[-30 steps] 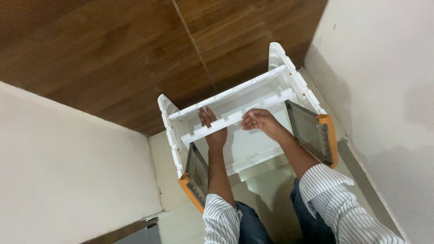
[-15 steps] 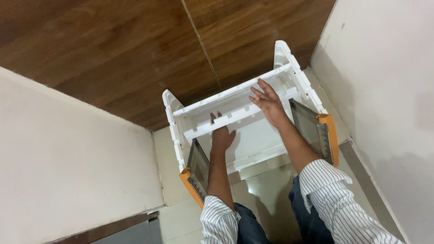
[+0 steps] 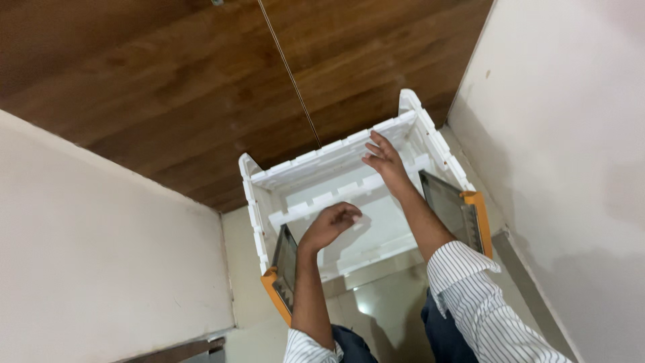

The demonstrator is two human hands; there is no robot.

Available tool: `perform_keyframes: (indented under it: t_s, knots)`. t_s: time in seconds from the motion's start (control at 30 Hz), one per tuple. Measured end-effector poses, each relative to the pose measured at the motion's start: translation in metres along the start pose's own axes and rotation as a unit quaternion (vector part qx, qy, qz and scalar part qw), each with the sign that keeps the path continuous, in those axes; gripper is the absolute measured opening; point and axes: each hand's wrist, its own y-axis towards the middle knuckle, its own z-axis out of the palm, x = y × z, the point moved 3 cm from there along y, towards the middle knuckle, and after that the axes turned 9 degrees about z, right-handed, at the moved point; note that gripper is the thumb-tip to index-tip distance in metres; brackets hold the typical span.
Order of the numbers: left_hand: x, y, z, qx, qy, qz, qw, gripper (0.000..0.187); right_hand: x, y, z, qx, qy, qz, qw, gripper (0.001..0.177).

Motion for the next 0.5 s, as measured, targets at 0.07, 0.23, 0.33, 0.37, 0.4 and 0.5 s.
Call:
perform_keyframes:
  t_s: [0.07, 0.23, 0.33, 0.37, 0.4, 0.5]
  knots:
    - [-0.021, 0.001, -0.012, -0.142, 0.082, 0.004, 0.986, 0.029, 0.004, 0.009, 0.001, -0.011, -0.149, -0.031, 0.988, 0.071]
    - [-0.06, 0.019, -0.036, -0.308, 0.378, 0.084, 0.869, 0.053, 0.025, 0.023, -0.005, -0.027, -0.491, -0.126, 0.862, 0.077]
    - [-0.063, 0.036, -0.047, -0.291, 0.433, 0.057, 0.851, 0.076, 0.044, 0.035, -0.007, -0.021, -0.55, -0.137, 0.823, 0.079]
    - [-0.063, 0.04, -0.049, -0.278, 0.46, 0.041, 0.842, 0.08, 0.05, 0.037, -0.009, -0.027, -0.583, -0.137, 0.801, 0.078]
    - [-0.061, 0.042, -0.05, -0.264, 0.486, 0.026, 0.832, 0.084, 0.053, 0.037, -0.01, -0.032, -0.614, -0.136, 0.777, 0.078]
    - [-0.062, 0.056, -0.054, -0.23, 0.533, 0.015, 0.814, 0.097, 0.066, 0.036, -0.014, -0.009, -0.663, -0.157, 0.732, 0.08]
